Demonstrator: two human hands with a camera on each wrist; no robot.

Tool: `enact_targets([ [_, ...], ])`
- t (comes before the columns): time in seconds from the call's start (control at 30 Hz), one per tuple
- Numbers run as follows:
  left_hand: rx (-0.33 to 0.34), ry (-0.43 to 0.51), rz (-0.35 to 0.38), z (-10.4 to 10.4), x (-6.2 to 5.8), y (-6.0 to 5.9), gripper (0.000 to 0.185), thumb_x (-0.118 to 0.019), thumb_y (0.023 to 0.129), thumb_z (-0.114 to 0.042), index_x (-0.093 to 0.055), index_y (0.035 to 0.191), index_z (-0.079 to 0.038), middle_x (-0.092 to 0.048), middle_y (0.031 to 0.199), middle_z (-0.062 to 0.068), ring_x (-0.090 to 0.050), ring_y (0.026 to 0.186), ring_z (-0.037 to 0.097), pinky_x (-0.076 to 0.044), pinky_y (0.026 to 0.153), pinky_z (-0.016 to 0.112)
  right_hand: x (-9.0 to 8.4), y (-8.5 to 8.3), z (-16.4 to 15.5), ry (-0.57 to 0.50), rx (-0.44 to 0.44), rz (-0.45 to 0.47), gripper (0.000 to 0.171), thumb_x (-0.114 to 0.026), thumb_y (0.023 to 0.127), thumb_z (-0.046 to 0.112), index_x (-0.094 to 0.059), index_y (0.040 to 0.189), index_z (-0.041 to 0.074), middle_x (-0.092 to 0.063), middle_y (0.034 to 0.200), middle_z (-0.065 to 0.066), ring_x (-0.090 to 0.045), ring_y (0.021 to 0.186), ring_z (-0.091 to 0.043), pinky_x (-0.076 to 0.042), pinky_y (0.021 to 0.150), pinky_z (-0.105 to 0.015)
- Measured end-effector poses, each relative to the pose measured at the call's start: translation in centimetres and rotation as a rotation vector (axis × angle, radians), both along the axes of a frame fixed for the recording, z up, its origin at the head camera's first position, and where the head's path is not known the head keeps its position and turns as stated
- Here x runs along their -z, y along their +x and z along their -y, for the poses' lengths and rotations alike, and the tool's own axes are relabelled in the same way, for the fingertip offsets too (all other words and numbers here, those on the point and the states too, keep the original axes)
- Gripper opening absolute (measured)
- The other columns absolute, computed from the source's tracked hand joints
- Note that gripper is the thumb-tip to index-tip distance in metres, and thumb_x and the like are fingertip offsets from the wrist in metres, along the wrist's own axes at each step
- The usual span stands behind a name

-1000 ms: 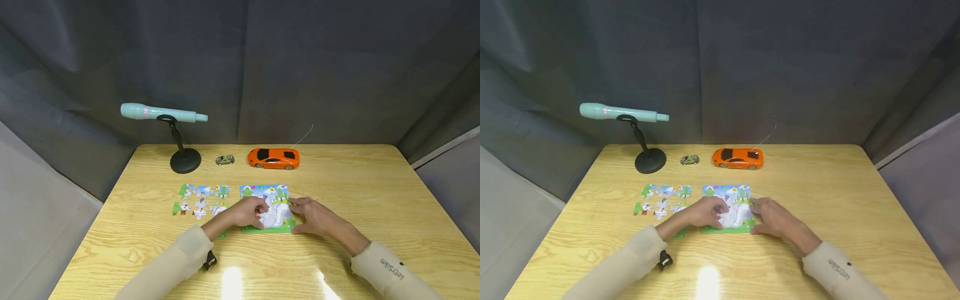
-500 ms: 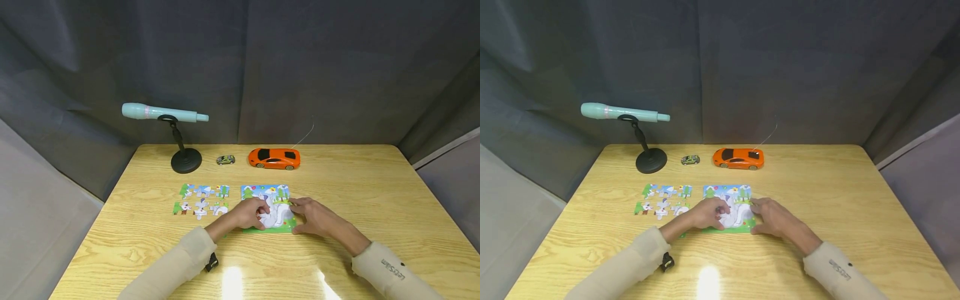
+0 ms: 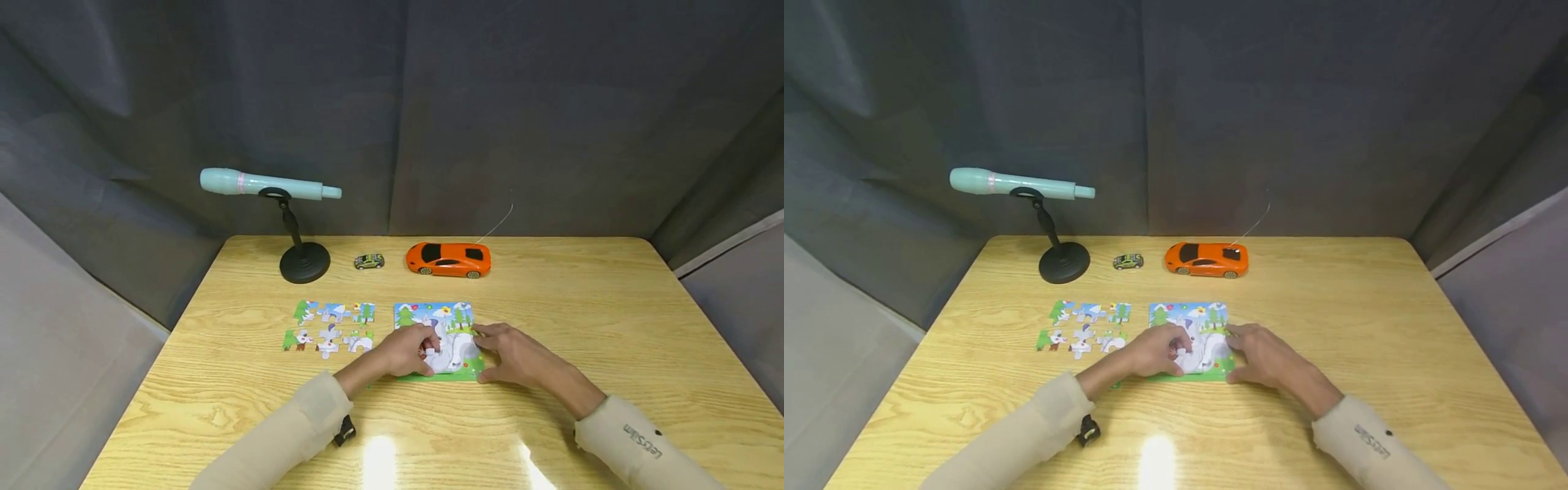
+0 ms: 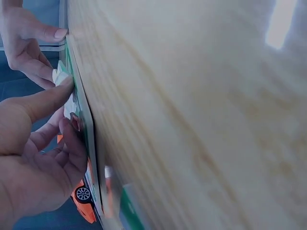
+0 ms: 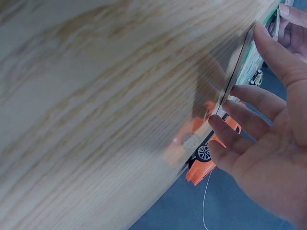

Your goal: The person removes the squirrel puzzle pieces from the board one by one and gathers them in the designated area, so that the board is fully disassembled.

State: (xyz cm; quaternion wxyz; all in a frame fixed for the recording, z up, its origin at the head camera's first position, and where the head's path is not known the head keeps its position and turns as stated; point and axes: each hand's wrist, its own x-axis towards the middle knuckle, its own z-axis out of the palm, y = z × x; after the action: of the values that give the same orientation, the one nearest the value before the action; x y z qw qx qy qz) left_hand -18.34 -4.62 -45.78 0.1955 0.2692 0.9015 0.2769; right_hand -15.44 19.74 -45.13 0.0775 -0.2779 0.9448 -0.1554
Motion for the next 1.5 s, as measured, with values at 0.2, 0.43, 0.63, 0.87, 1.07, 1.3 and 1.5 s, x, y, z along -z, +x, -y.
enact_targets([
  [0.2, 0.013, 0.045, -0.009, 0.3, 0.0, -0.2, 0.012, -0.067, 0.088, -0.014, -0.063, 0.099, -0.016, -0.059, 0.093, -0.004, -0.051, 0.081, 0.006, -0.044, 0.074, 0.018, 0.0, -0.1, 0.0, 0.005, -0.005, -0.005, 0.068, -0.08, 0.073, 0.033, -0.058, 0.125, -0.005, -0.049, 0.14, -0.021, -0.048, 0.126, -0.04, -0.042, 0.1, -0.051],
  [0.43, -0.008, 0.098, 0.015, 0.3, -0.2, -0.4, 0.004, -0.063, 0.091, -0.011, -0.064, 0.094, -0.014, -0.059, 0.085, -0.005, -0.05, 0.074, 0.006, -0.042, 0.068, 0.019, -0.1, -0.1, 0.1, 0.004, -0.003, -0.007, 0.068, -0.08, 0.073, 0.033, -0.058, 0.125, -0.005, -0.048, 0.14, -0.021, -0.048, 0.125, -0.04, -0.042, 0.1, -0.051],
  [0.63, -0.004, 0.153, 0.06, 0.5, -0.4, -0.7, 0.01, -0.057, 0.095, -0.01, -0.066, 0.092, -0.01, -0.062, 0.083, -0.002, -0.05, 0.063, 0.006, -0.042, 0.06, 0.018, 0.0, -0.1, 0.1, 0.007, -0.018, -0.029, 0.068, -0.081, 0.072, 0.033, -0.058, 0.124, -0.005, -0.049, 0.139, -0.021, -0.047, 0.125, -0.042, -0.041, 0.101, -0.052],
  [0.87, 0.014, 0.24, 0.106, 1.3, -1.5, -1.1, 0.013, -0.056, 0.095, -0.01, -0.068, 0.092, -0.007, -0.064, 0.085, 0.007, -0.052, 0.06, 0.014, -0.042, 0.055, 0.02, -0.1, -0.2, 0.2, 0.03, -0.022, -0.027, 0.068, -0.08, 0.073, 0.034, -0.058, 0.124, -0.006, -0.048, 0.14, -0.022, -0.045, 0.126, -0.044, -0.038, 0.103, -0.054],
  [1.07, 0.028, 0.248, 0.091, 3.2, -2.3, -1.1, 0.014, -0.055, 0.096, -0.012, -0.067, 0.093, -0.007, -0.066, 0.086, 0.013, -0.052, 0.06, 0.022, -0.04, 0.057, 0.023, -0.2, 0.0, 0.2, 0.032, -0.014, -0.02, 0.068, -0.08, 0.073, 0.034, -0.058, 0.124, -0.006, -0.047, 0.14, -0.022, -0.044, 0.127, -0.044, -0.037, 0.104, -0.054],
  [1.3, 0.003, 0.256, 0.082, 7.0, -2.8, -1.0, 0.015, -0.053, 0.097, -0.014, -0.064, 0.097, -0.003, -0.063, 0.091, 0.01, -0.053, 0.062, 0.023, -0.041, 0.056, 0.024, -0.2, 0.1, 0.2, 0.033, -0.019, -0.023, 0.067, -0.08, 0.073, 0.033, -0.059, 0.123, -0.006, -0.048, 0.14, -0.023, -0.043, 0.128, -0.045, -0.036, 0.104, -0.054],
  [1.5, -0.009, 0.251, 0.078, 10.2, -2.6, -1.1, 0.015, -0.052, 0.097, -0.012, -0.063, 0.095, -0.003, -0.06, 0.089, 0.012, -0.049, 0.057, 0.013, -0.04, 0.054, 0.022, -0.3, 0.0, 0.1, 0.03, -0.019, -0.023, 0.066, -0.08, 0.073, 0.033, -0.059, 0.123, -0.006, -0.048, 0.139, -0.022, -0.042, 0.128, -0.045, -0.037, 0.104, -0.055],
])
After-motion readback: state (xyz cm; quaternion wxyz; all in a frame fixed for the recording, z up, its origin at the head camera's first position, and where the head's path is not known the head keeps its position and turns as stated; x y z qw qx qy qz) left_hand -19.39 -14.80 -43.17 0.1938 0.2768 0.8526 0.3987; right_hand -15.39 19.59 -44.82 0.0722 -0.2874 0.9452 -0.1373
